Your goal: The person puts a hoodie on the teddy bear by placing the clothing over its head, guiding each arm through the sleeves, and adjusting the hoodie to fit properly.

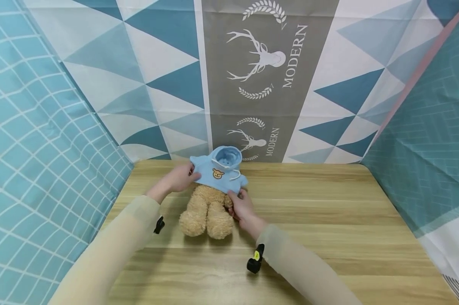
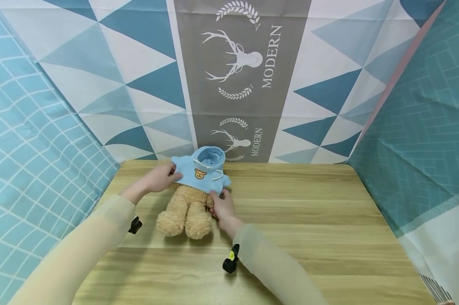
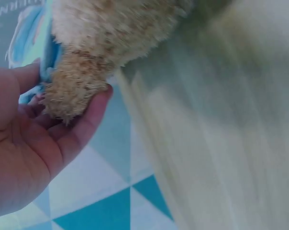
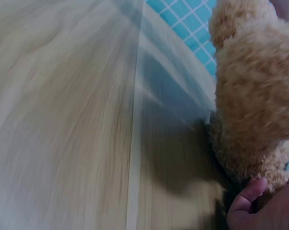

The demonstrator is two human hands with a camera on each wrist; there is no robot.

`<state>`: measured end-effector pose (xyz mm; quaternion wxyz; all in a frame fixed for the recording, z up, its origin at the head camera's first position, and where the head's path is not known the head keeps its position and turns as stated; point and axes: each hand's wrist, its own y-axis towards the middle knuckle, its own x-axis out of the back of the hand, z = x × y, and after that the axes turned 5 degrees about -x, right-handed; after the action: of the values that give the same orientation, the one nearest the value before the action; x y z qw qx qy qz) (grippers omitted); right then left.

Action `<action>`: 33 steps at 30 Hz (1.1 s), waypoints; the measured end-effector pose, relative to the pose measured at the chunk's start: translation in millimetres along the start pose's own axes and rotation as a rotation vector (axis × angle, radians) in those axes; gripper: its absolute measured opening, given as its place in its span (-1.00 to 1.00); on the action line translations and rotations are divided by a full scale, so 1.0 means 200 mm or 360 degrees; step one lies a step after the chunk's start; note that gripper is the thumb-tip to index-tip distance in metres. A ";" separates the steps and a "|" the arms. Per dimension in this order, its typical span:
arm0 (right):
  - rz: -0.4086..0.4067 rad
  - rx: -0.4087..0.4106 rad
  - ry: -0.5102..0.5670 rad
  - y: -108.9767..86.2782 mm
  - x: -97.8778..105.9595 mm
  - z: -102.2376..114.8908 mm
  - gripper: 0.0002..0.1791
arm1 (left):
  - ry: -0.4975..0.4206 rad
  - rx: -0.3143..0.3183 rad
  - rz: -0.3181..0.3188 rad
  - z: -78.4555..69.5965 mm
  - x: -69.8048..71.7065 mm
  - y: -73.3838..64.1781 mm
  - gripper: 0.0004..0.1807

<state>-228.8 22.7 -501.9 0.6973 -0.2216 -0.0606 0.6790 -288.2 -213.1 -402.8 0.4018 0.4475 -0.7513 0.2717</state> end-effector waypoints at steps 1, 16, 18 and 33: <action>0.0006 0.0022 -0.0033 0.00 0.03 0.01 -0.63 | -0.0027 0.0002 -0.0015 0.00 -0.02 0.00 -0.64; 0.0068 0.0281 -0.0813 -0.14 0.51 0.16 -0.66 | -0.0247 -0.0083 -0.0410 -0.18 -0.47 -0.07 -0.68; 0.0091 0.0321 -0.0897 -0.17 0.55 0.18 -0.66 | -0.0280 -0.0092 -0.0456 -0.21 -0.52 -0.08 -0.67; -0.0059 0.0427 -0.1046 -0.30 0.77 0.24 -0.67 | -0.0544 -0.0084 -0.0527 -0.38 -0.65 -0.03 -0.74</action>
<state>-182.0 184.1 -468.2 0.6756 0.1036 -0.1960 0.7032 -220.1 -97.5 -472.2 0.3193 0.5933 -0.7317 0.1026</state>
